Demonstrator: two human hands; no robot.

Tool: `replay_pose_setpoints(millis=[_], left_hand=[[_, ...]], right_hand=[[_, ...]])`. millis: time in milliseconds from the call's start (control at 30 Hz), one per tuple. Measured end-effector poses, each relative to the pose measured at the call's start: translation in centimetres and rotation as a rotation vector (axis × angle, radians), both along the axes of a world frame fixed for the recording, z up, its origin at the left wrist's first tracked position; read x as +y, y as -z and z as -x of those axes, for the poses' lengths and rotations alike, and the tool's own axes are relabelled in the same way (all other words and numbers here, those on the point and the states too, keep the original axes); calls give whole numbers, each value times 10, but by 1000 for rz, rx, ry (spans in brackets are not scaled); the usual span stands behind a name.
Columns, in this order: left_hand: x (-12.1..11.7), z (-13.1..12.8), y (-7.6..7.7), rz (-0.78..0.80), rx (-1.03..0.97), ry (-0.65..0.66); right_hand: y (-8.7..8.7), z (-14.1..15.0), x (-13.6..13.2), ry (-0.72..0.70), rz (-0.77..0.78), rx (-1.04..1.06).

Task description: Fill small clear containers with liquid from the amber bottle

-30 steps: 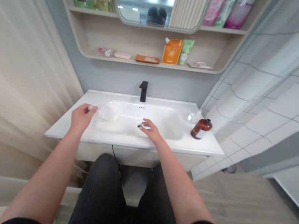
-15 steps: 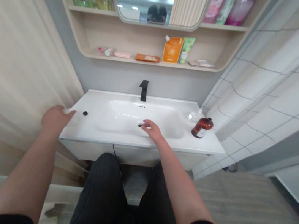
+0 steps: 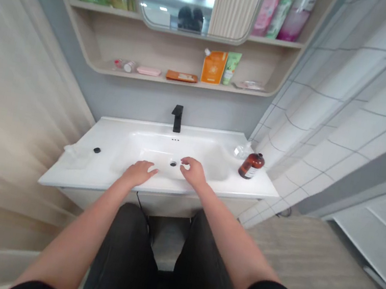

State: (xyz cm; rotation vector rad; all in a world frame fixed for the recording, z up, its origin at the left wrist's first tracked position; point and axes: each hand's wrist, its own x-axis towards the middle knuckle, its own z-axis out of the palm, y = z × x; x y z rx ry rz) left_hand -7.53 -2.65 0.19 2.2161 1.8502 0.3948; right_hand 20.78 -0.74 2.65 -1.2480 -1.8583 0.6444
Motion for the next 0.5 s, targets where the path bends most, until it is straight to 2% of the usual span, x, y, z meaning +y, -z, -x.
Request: replay_pose_setpoints(millis=[67,167,233,300,367,433,500], left_hand=[[2,3,4,58,-15,-15],[-2,8,3,28,-29,3],[-4,8,3,-8,-25,10],[-6,7,3,-35,-27,-5],[-5,5,3,-49,-32,-17],[-4,5,4,-51,-33,-24],[-2,5,5,-49,-41,-31]], right_hand=[[-27,-16,2,32,-106,-151],[-89,-62,28,180,-178,-377],[-133,-103,62,332,-99,-610],[-169,-146,97,466,41,-856],[-187,-184,123,505,226,-1035],[-186,-213,132,468,332,-1067],[-172,-228,127,494,196,-971]])
